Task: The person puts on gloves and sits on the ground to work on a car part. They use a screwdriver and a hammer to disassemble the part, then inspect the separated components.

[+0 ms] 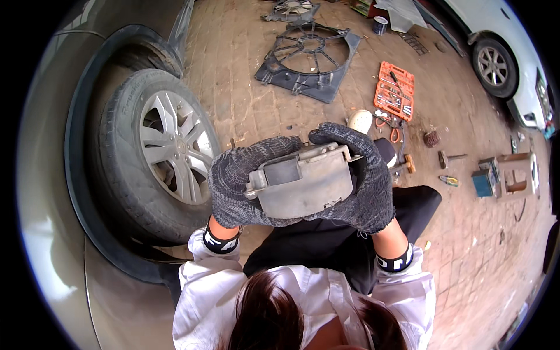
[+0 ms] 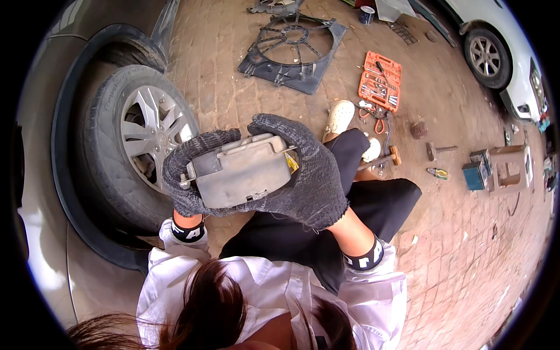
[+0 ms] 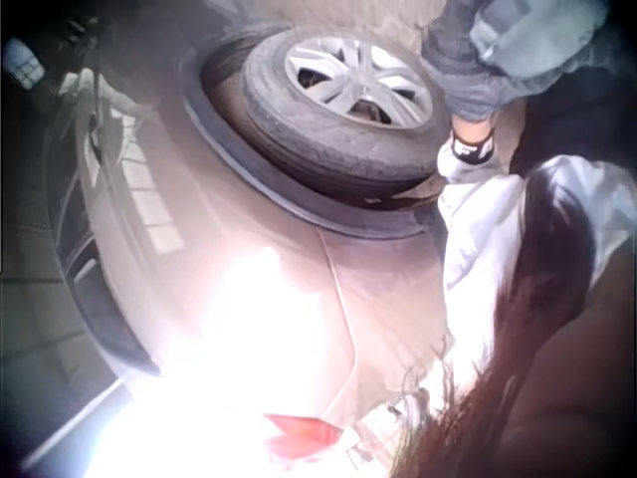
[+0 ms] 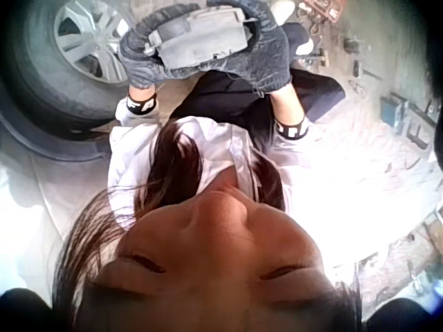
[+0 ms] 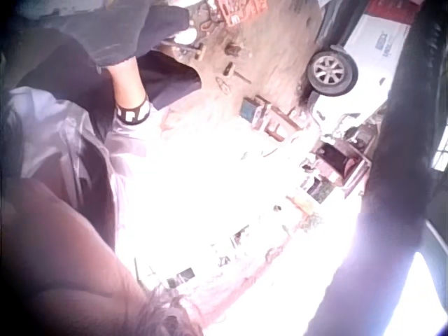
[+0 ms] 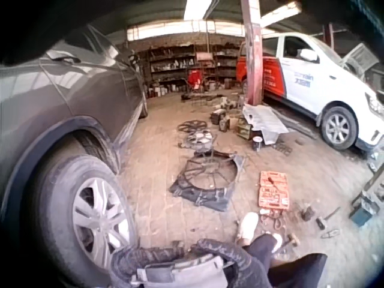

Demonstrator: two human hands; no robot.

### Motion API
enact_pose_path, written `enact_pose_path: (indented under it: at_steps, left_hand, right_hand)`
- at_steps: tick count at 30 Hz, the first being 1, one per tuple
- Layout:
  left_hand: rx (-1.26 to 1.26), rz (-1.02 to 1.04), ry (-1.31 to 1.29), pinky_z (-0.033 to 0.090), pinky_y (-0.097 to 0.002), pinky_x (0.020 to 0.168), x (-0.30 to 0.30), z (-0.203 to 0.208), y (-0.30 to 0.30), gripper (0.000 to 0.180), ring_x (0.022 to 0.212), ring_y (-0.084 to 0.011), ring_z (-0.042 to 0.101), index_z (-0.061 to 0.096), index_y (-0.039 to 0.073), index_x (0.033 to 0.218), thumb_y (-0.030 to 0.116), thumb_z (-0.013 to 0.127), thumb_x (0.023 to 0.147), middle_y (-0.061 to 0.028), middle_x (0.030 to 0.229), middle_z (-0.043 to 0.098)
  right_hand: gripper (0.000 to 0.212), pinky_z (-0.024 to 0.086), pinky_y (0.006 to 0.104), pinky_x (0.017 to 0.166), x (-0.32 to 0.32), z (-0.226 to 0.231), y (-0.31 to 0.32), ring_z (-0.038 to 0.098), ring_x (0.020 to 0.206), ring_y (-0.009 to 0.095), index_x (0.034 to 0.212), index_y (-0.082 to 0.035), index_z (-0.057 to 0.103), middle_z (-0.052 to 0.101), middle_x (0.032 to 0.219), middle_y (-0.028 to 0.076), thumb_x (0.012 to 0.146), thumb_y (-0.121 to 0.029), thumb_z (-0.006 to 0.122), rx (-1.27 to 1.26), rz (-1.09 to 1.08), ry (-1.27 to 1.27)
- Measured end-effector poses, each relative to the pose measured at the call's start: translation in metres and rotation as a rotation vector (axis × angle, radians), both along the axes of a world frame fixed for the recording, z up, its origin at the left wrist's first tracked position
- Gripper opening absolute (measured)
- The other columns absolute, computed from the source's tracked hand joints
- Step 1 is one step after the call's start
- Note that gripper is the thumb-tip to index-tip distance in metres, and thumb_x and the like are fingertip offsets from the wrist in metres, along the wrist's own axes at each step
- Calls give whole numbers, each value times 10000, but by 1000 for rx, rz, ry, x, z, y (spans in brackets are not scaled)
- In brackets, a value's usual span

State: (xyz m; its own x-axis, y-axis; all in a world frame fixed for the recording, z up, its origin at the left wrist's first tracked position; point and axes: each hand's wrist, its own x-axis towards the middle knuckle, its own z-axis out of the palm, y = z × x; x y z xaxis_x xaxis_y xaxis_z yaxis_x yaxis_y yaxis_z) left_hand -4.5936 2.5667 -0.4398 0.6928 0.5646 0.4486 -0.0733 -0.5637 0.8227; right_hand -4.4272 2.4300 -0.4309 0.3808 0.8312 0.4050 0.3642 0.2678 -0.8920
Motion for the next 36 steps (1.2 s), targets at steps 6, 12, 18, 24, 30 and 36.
enact_pose_path:
  at_steps: [6,12,18,24,30,36]
  left_hand:
    - [-47,67,-49,468,-344,800,-3,-13,-12,721,871,-272,630,607,42,1050,397,839,466,-117,967,651]
    - [-56,57,-54,458,-352,787,1,-16,-21,722,855,-290,626,612,39,1029,414,832,453,-120,957,651]
    - [-92,81,-60,448,-361,775,1,-25,-25,723,840,-308,622,617,37,1009,432,826,441,-123,946,650]
    - [-165,30,-44,449,-358,803,-2,-27,-26,750,862,-287,626,610,21,1026,458,818,454,-126,961,647]
    - [-266,-39,-16,464,-351,835,11,-2,-38,796,890,-267,629,588,15,1076,436,839,448,-128,981,644]
    - [-540,-352,-91,476,-365,876,30,24,-41,733,989,-237,595,519,1,1133,237,860,529,-132,1087,603]
  right_hand:
    - [763,448,335,888,2,17,-27,580,1018,247,1177,-48,518,585,1105,110,513,-208,859,72,-99,-163]
    - [721,464,336,854,1,24,-45,598,977,263,1138,-47,553,599,1064,120,509,-236,851,97,-164,-168]
    - [706,465,344,849,-1,29,-57,604,952,269,1127,-46,562,601,1043,126,512,-237,850,116,-191,-167]
    - [701,467,346,841,-5,31,-63,607,941,275,1124,-49,564,602,1037,129,517,-256,847,156,-210,-157]
    - [735,466,351,844,-12,46,-70,607,946,271,1134,-39,554,609,1030,133,503,-266,854,49,-260,-110]
    - [717,496,324,813,-15,42,-67,626,942,233,1168,3,502,614,1039,156,589,-256,835,-36,-318,-30]
